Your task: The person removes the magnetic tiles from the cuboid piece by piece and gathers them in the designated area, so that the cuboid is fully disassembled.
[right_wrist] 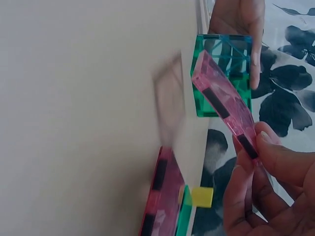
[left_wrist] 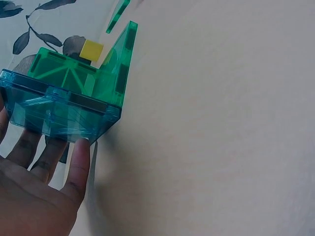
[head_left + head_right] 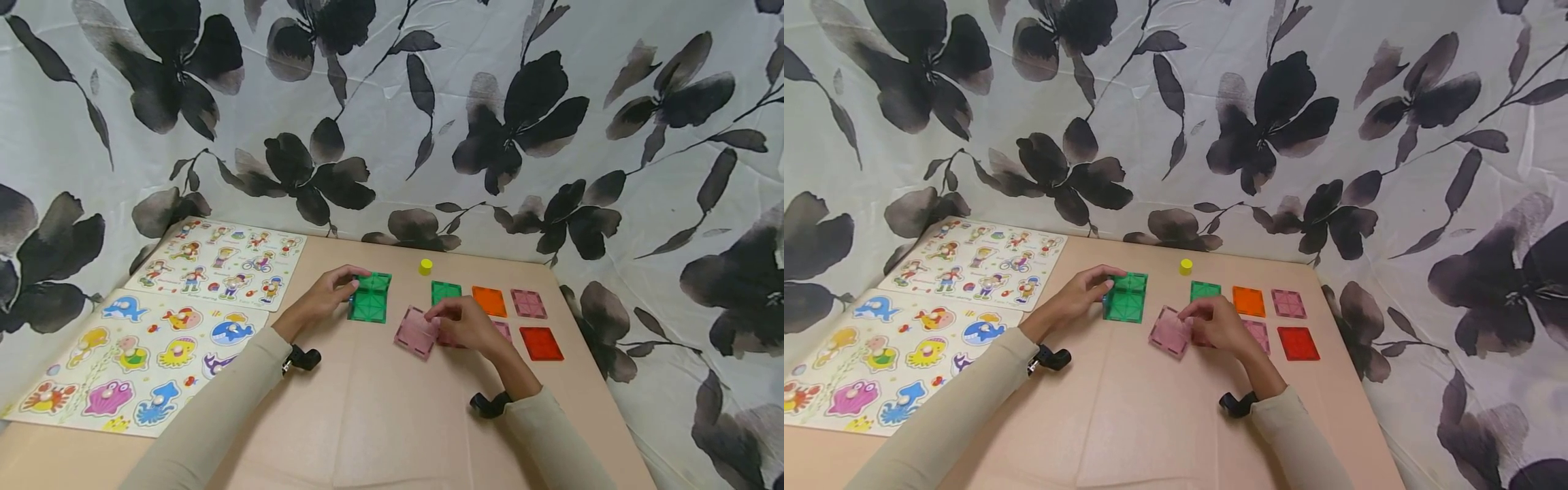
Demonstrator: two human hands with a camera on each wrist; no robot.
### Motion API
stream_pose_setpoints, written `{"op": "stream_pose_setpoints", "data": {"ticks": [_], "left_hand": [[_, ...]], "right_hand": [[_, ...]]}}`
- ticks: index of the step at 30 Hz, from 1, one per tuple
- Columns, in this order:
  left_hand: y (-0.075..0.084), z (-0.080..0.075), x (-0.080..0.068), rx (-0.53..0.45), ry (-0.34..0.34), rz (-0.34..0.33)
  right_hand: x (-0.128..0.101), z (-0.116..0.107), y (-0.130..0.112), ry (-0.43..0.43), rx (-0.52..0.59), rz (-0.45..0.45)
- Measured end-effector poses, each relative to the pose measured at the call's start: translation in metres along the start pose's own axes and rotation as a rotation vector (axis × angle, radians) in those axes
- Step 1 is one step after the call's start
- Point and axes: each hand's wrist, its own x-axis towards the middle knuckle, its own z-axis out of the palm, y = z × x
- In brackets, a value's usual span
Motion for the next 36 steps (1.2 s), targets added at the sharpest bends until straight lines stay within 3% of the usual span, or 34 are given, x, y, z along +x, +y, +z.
{"op": "stream_pose_setpoints", "data": {"ticks": [6, 12, 21, 26, 36], "left_hand": [[0.000, 0.000, -0.001, -0.003, -0.001, -0.003], [-0.001, 0.000, -0.001, 0.000, 0.001, -0.008], [-0.001, -0.001, 0.000, -0.001, 0.001, -0.012], [-0.001, -0.001, -0.001, -0.010, 0.000, -0.019], [-0.003, -0.001, 0.000, -0.016, -0.002, -0.028]], "right_hand": [[-0.019, -0.012, 0.011, -0.046, 0.002, 0.031], [-0.035, -0.024, 0.023, -0.036, -0.053, 0.060], [-0.052, -0.041, 0.041, -0.119, -0.060, 0.005], [-0.056, -0.041, 0.046, -0.139, -0.072, -0.039], [-0.059, -0.029, 0.044, -0.108, -0.225, -0.052]]}}
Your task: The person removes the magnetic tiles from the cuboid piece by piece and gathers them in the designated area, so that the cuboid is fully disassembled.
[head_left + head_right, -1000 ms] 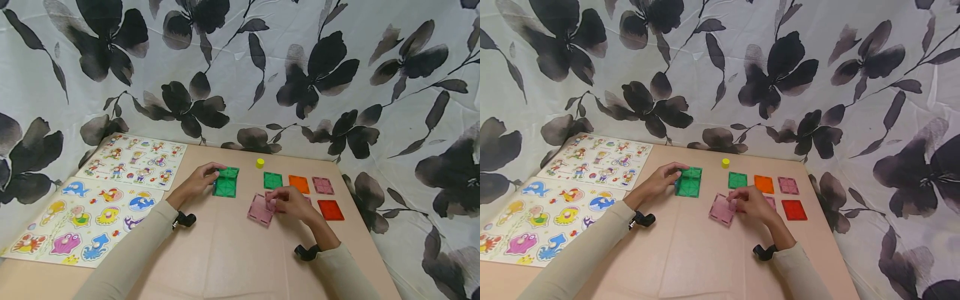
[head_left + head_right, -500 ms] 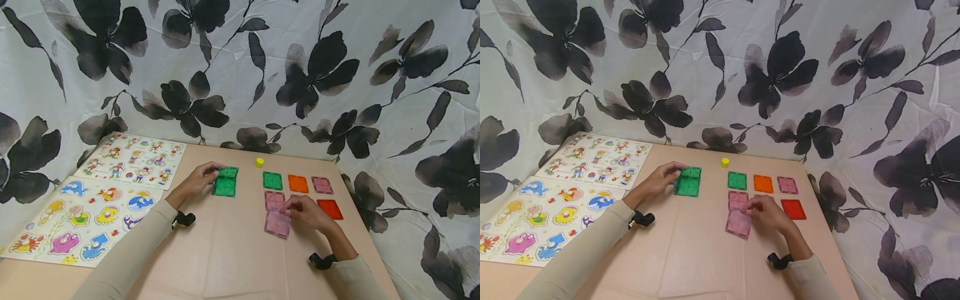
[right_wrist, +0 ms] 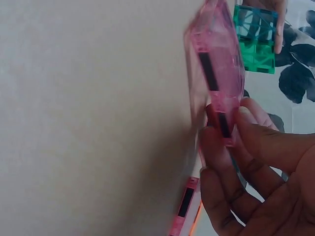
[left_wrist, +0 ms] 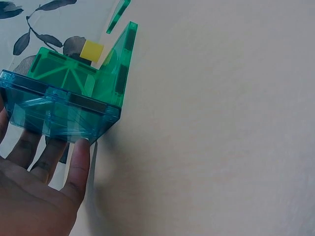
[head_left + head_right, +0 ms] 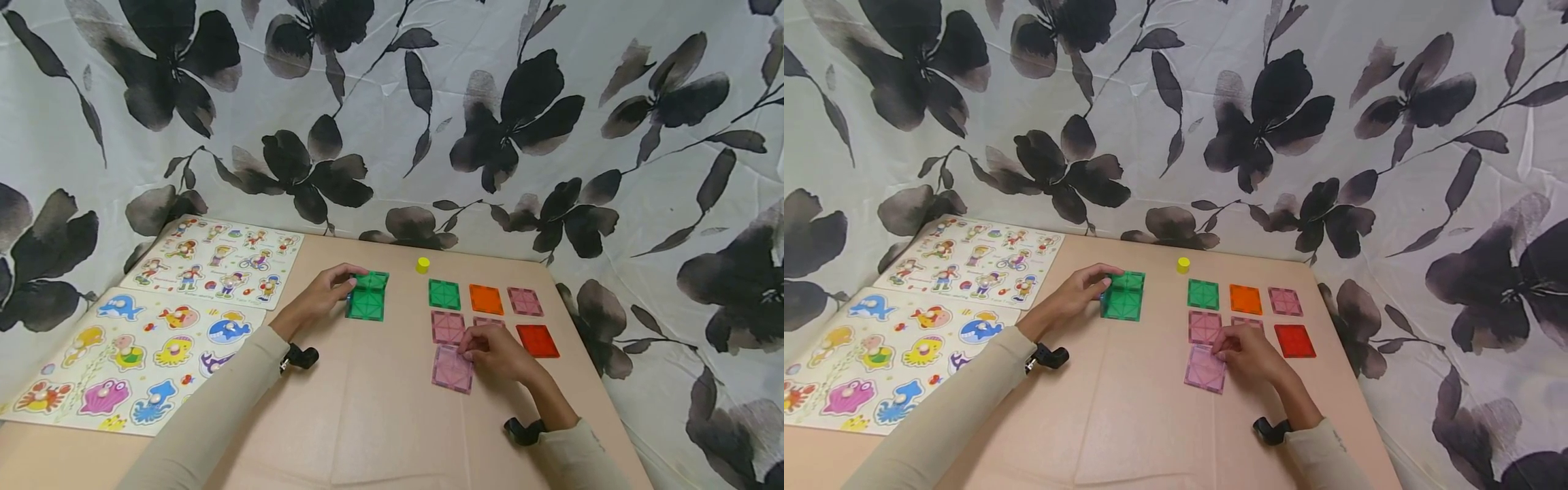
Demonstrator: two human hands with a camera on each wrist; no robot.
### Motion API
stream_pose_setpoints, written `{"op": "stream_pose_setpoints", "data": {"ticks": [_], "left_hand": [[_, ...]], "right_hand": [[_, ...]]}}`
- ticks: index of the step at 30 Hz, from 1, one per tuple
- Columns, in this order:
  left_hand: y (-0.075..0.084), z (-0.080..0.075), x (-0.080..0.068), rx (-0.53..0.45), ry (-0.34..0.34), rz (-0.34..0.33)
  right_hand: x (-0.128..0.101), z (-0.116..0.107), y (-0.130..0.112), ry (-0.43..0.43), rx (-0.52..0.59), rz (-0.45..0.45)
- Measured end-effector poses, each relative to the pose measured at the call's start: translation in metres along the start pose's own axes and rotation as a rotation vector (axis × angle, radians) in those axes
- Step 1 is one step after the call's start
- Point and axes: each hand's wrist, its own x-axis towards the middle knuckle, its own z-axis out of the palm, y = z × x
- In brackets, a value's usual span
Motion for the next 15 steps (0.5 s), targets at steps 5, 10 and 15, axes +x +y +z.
{"op": "stream_pose_setpoints", "data": {"ticks": [5, 10, 15], "left_hand": [[0.001, 0.000, -0.001, -0.008, -0.002, 0.004], [0.001, 0.001, 0.000, -0.018, -0.002, 0.000], [0.001, 0.001, -0.001, -0.014, 0.002, -0.003]], "right_hand": [[-0.001, -0.001, -0.006, 0.067, -0.090, 0.019], [-0.002, -0.004, -0.014, 0.114, -0.094, 0.028], [0.008, -0.001, -0.022, 0.112, -0.060, 0.033]]}}
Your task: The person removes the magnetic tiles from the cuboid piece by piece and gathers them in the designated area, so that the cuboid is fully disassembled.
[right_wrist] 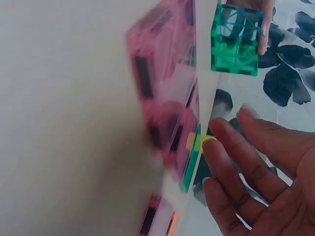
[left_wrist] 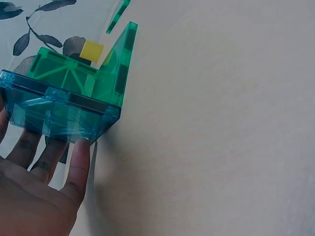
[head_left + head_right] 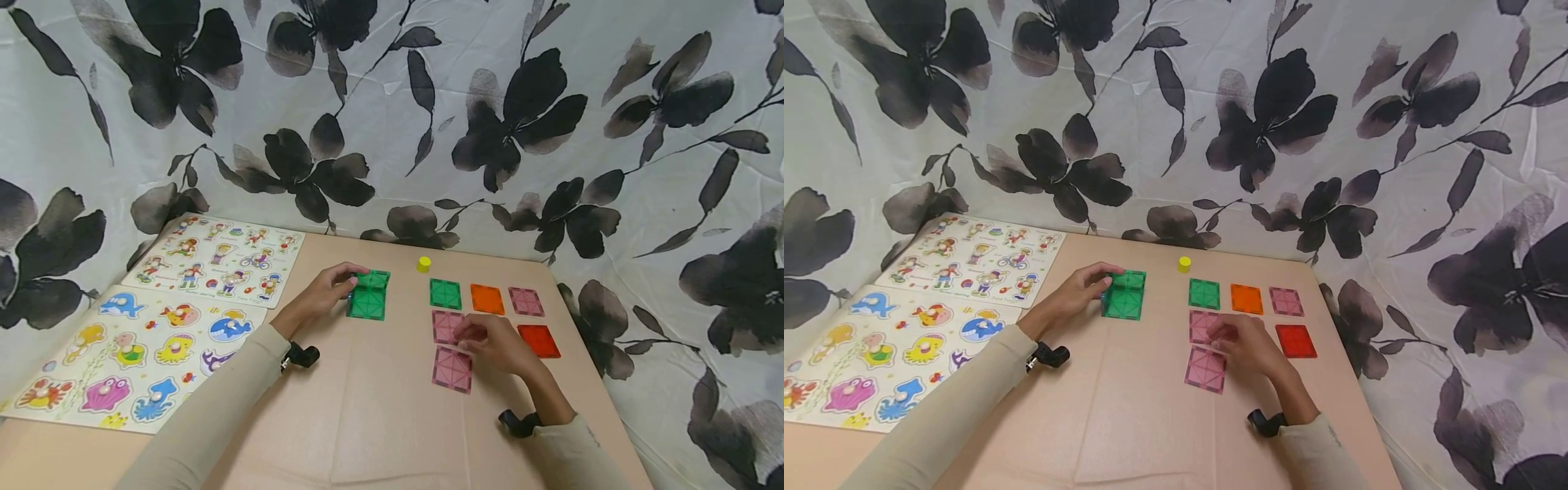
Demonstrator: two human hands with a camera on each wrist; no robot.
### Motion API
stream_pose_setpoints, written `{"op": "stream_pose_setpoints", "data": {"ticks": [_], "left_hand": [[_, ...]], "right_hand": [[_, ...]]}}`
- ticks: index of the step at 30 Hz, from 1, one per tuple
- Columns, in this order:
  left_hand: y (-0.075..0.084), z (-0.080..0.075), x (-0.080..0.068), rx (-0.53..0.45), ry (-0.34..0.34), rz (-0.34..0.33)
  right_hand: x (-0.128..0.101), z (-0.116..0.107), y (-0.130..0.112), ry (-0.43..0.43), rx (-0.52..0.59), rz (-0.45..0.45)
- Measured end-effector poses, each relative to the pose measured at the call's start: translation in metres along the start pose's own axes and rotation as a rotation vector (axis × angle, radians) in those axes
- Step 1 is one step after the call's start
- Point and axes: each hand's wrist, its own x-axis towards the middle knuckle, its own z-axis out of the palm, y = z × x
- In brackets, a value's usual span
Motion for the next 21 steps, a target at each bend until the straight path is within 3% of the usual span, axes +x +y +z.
{"op": "stream_pose_setpoints", "data": {"ticks": [21], "left_hand": [[0.001, 0.001, 0.000, 0.007, -0.001, -0.001]], "right_hand": [[0.054, 0.035, -0.038, -0.039, 0.161, -0.132]]}}
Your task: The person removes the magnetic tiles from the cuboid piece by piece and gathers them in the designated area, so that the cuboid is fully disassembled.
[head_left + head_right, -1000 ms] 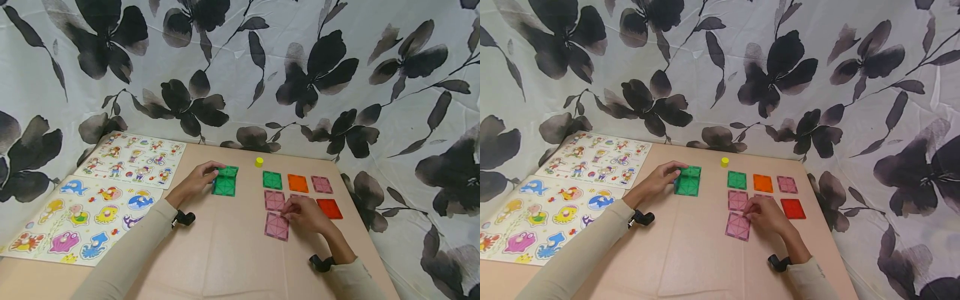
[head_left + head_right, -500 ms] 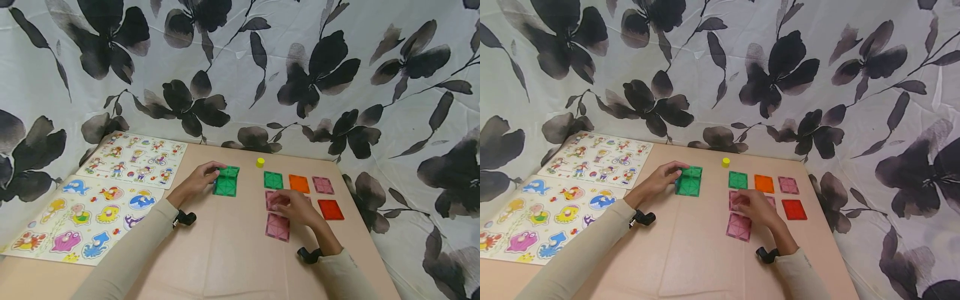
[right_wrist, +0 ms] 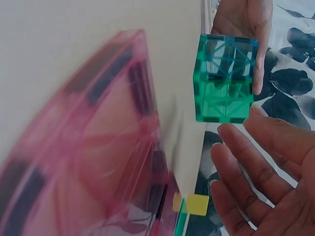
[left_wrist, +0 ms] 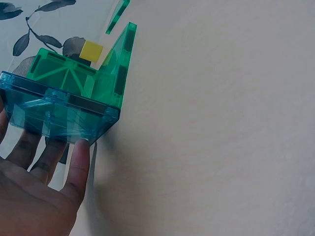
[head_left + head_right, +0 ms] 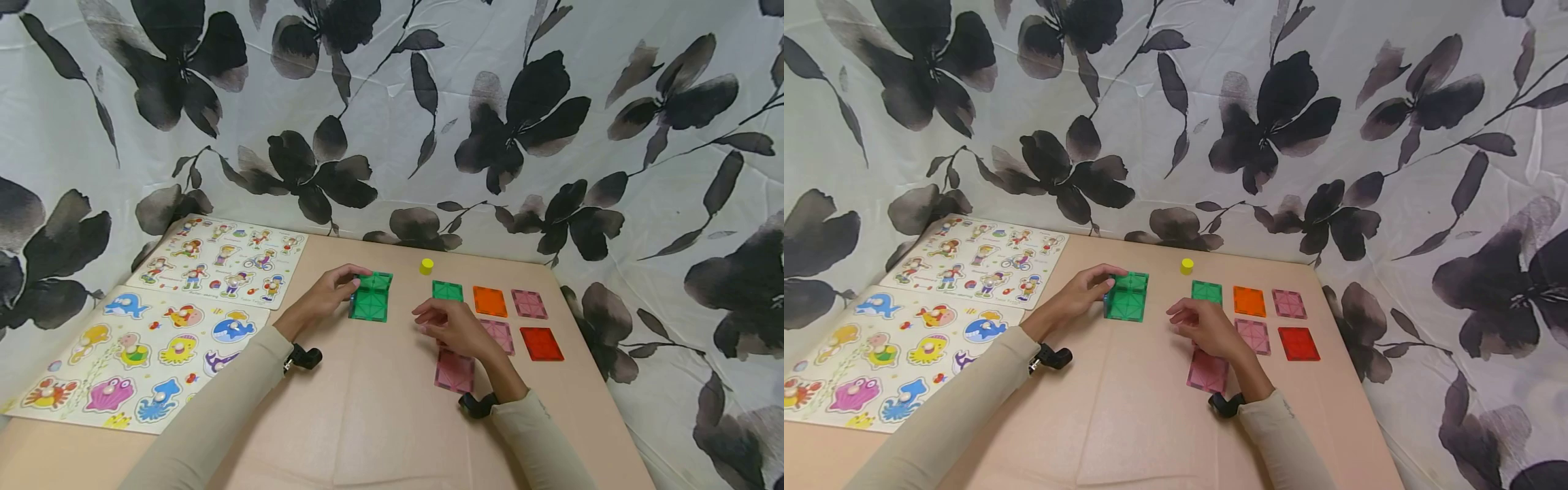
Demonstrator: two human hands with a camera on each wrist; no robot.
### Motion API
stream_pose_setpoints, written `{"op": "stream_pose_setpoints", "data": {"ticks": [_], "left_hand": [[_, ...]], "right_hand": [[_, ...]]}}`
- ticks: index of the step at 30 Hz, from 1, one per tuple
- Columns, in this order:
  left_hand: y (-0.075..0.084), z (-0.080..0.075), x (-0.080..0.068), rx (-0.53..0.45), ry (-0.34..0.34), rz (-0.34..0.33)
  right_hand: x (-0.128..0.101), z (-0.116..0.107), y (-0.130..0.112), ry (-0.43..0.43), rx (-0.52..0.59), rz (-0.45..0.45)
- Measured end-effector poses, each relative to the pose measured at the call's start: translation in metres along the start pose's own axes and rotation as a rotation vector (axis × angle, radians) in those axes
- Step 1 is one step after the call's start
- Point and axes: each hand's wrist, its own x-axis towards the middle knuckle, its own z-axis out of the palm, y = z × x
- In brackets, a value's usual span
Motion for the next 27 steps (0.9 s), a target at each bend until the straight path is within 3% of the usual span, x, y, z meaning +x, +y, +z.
{"op": "stream_pose_setpoints", "data": {"ticks": [15, 27], "left_hand": [[-0.001, 0.000, -0.001, 0.021, 0.007, 0.017], [-0.003, 0.001, -0.001, 0.023, 0.010, 0.021]], "right_hand": [[0.018, 0.015, -0.008, 0.012, 0.024, 0.000], [0.037, 0.024, -0.012, 0.085, 0.017, 0.007]]}}
